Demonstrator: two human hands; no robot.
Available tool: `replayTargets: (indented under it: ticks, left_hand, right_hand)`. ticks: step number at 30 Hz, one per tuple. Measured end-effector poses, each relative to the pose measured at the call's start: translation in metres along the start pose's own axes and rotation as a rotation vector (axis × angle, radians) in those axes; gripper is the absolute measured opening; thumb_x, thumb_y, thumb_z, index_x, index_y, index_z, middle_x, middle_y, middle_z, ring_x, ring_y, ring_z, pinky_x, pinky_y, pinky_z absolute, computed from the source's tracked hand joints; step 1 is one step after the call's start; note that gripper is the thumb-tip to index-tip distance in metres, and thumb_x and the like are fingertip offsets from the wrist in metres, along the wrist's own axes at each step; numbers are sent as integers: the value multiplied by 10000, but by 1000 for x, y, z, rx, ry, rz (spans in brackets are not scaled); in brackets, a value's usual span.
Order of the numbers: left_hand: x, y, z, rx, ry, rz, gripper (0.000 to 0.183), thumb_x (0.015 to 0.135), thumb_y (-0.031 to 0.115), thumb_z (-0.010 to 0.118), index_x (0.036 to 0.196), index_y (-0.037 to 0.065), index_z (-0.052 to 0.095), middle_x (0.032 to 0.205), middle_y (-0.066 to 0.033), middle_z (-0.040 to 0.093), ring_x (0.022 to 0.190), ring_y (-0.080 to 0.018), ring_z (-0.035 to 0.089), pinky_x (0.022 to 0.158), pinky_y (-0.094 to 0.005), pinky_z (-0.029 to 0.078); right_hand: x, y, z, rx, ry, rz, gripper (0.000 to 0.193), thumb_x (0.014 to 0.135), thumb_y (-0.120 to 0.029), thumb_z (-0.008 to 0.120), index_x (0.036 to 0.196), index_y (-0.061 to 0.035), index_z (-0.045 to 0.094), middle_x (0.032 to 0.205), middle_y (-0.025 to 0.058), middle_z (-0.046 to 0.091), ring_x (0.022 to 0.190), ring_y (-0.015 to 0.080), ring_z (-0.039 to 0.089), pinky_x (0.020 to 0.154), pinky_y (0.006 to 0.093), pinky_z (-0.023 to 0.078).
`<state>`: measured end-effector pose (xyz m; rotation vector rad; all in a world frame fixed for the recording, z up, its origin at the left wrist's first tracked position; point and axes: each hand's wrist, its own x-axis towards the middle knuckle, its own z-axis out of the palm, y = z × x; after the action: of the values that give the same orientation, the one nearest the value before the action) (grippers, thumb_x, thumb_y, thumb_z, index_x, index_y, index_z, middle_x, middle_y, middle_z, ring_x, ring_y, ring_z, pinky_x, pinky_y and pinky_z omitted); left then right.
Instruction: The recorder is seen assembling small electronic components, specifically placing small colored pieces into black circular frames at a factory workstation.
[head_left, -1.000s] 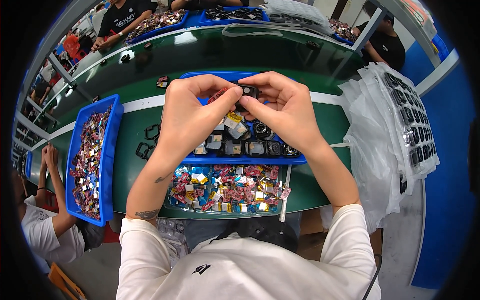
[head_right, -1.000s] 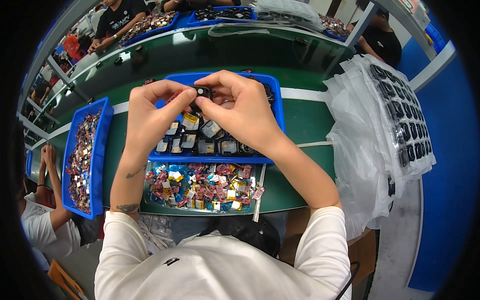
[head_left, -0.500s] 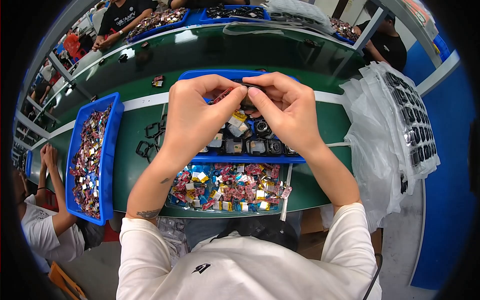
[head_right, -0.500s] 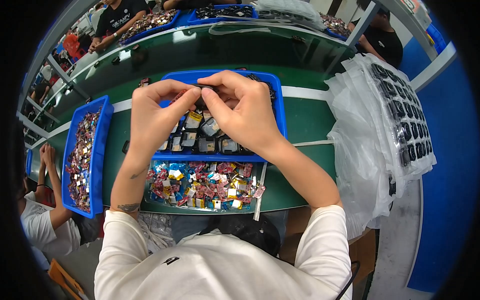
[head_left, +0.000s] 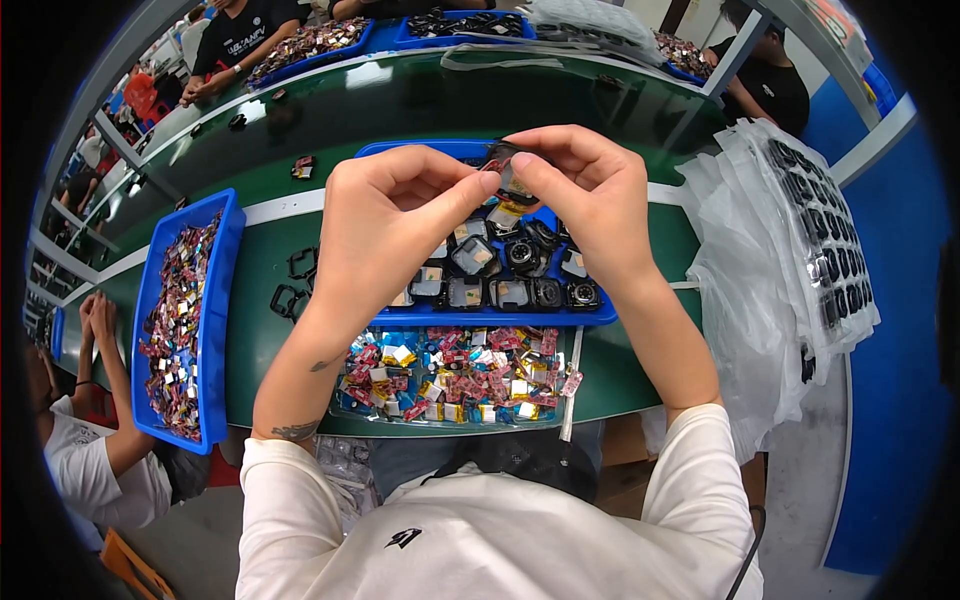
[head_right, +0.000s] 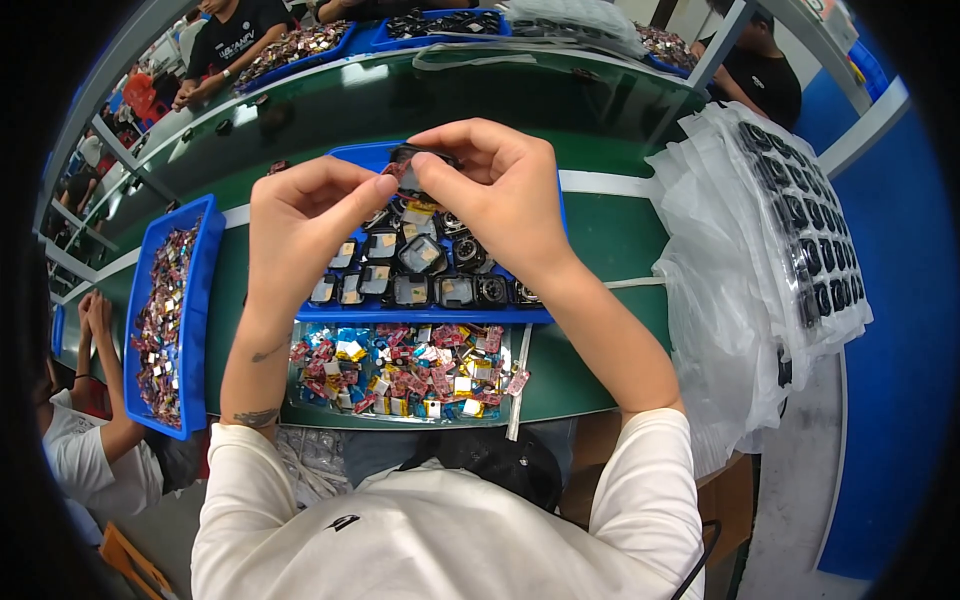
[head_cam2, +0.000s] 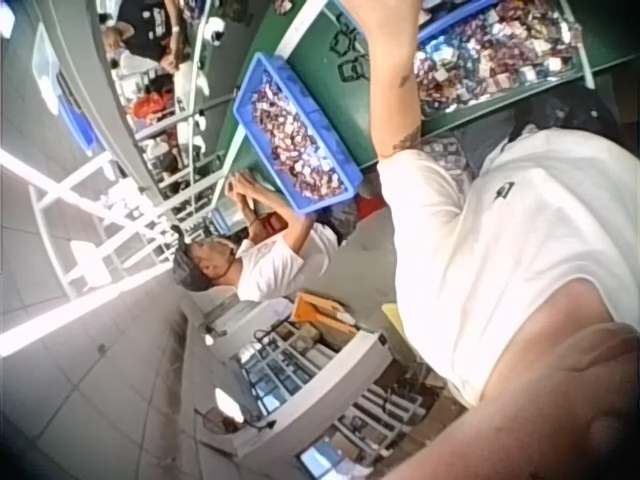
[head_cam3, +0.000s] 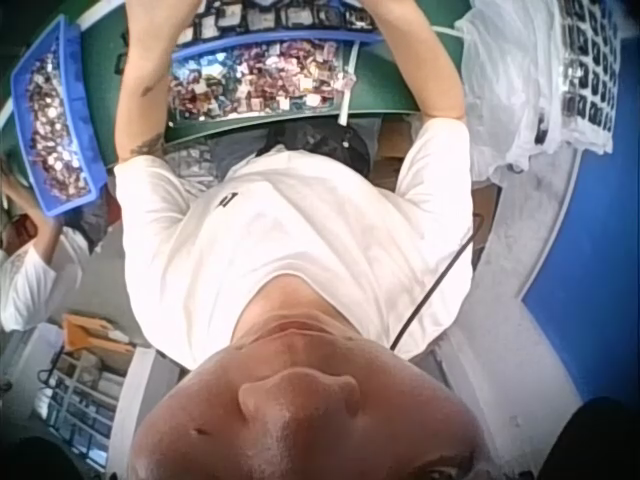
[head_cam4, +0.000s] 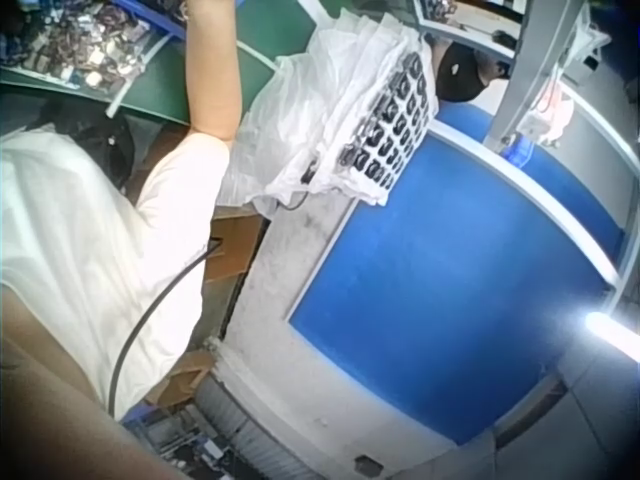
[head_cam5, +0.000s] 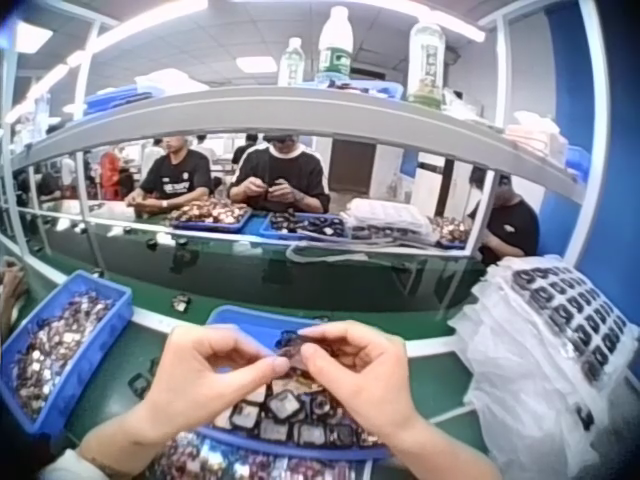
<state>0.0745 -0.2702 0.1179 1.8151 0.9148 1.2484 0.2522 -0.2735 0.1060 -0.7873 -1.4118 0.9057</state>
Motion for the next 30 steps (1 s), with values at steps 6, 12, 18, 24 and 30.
replayTargets:
  ticks: [6, 12, 18, 24, 30]
  left_hand:
    - [0, -2, 0, -279, -95, -123, 156, 804, 110, 702, 864, -31, 675, 764, -75, 669, 668, -87, 621, 601, -184, 488]
    - [3, -1, 5, -276, 17, -91, 156, 788, 88, 719, 807, -16, 604, 744, -77, 661, 644, -85, 616, 582, -177, 483]
    - [9, -6, 0, -215, 22, -99, 199, 776, 89, 731, 772, 18, 546, 693, -47, 639, 618, -59, 598, 556, -167, 464]
    - [11, 6, -23, -212, 84, -35, 156, 799, 127, 711, 821, 8, 612, 679, -15, 629, 610, -44, 588, 547, -148, 432]
    - [7, 13, -41, -175, 171, 65, 206, 823, 197, 698, 735, 20, 641, 657, -7, 624, 602, -48, 589, 547, -163, 426]
  right_hand:
    - [-6, -3, 5, -225, 73, -128, 168, 784, -29, 633, 941, 31, 637, 839, 76, 676, 727, 81, 638, 644, 204, 517]
    - [-8, -5, 4, -82, 25, -167, 172, 775, -35, 656, 930, 38, 634, 832, 81, 678, 736, 86, 641, 651, 204, 516]
    - [1, -6, -2, -68, -44, -70, 182, 796, -34, 671, 953, 47, 626, 855, 97, 674, 751, 108, 648, 684, 219, 524]
    - [54, 34, -73, -200, 142, 70, 232, 821, -86, 656, 1008, 49, 631, 862, 96, 683, 769, 109, 641, 710, 214, 486]
    - [84, 150, -220, -503, 483, 316, 149, 761, -105, 660, 783, 36, 705, 775, 76, 694, 718, 128, 649, 689, 219, 478]
